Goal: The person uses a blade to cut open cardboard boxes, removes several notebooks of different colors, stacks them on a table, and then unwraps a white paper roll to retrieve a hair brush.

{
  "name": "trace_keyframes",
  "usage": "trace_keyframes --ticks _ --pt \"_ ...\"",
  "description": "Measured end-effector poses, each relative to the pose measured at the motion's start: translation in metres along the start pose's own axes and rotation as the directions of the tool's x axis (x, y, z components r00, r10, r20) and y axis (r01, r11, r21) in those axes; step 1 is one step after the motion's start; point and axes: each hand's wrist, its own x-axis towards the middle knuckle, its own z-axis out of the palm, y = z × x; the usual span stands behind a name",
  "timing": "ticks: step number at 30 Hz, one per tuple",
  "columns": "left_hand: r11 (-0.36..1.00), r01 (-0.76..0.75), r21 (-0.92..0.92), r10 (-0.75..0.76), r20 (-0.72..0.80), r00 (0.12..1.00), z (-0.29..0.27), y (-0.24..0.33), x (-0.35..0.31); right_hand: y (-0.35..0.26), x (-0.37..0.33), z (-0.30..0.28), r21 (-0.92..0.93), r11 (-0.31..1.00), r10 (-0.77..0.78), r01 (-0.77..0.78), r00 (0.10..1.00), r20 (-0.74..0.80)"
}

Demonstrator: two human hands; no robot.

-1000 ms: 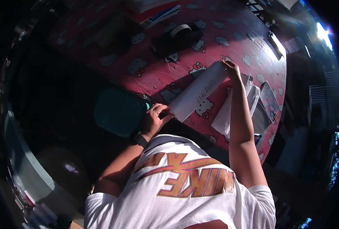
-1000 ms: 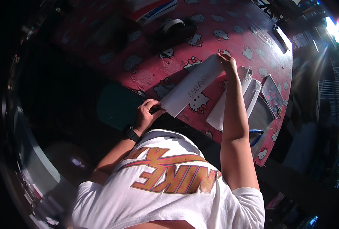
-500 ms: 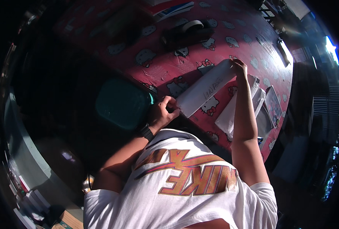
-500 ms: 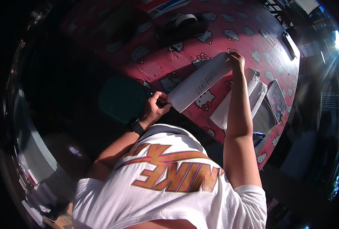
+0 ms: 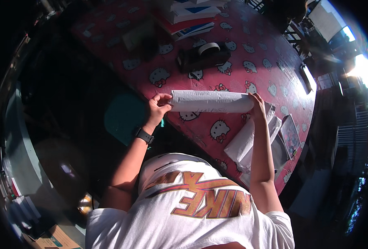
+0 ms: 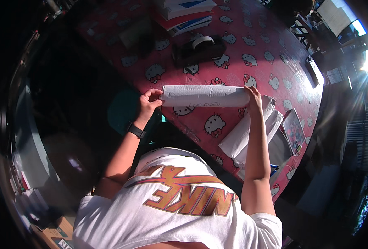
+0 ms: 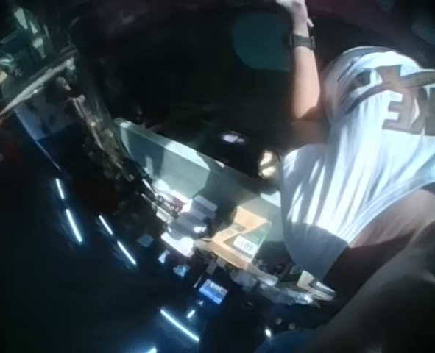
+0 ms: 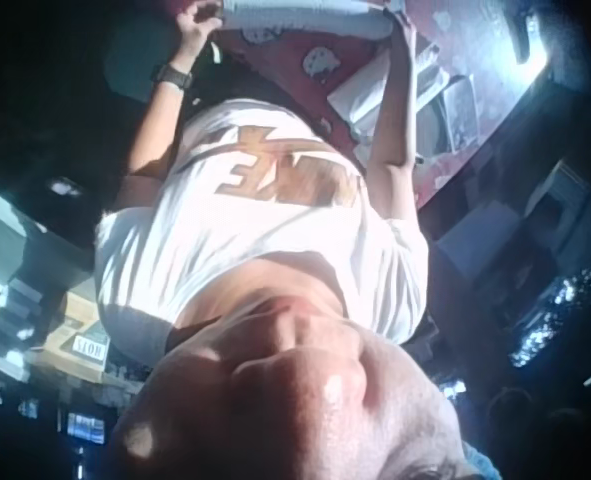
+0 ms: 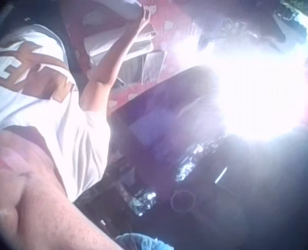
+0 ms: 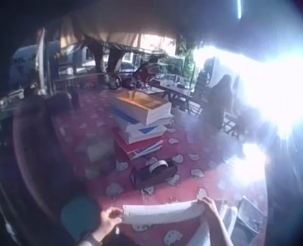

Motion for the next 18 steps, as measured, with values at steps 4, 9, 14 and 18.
trace_keyframes --ticks 4,9,14,18 --pt "0.987 -0.156 -0.04 0.148 -0.163 0.975 -0.069 0.039 0.04 0.017 -0.057 0.07 0.048 0.998 -0.057 0.048 0.975 0.214" --pt "0.99 0.036 -0.14 -0.07 -0.25 0.966 -0.107 0.016 0.035 0.029 -0.068 0.073 -0.027 0.988 -0.136 0.154 0.934 0.331" --pt "0.994 0.064 -0.085 -0.078 -0.175 0.982 -0.117 0.023 0.036 0.035 -0.081 0.061 -0.195 0.975 0.149 -0.108 0.966 0.209" --pt "0.992 0.118 0.035 -0.117 -0.034 0.993 -0.124 0.028 0.038 0.015 -0.091 0.088 -0.21 0.967 0.17 -0.146 0.981 0.099"
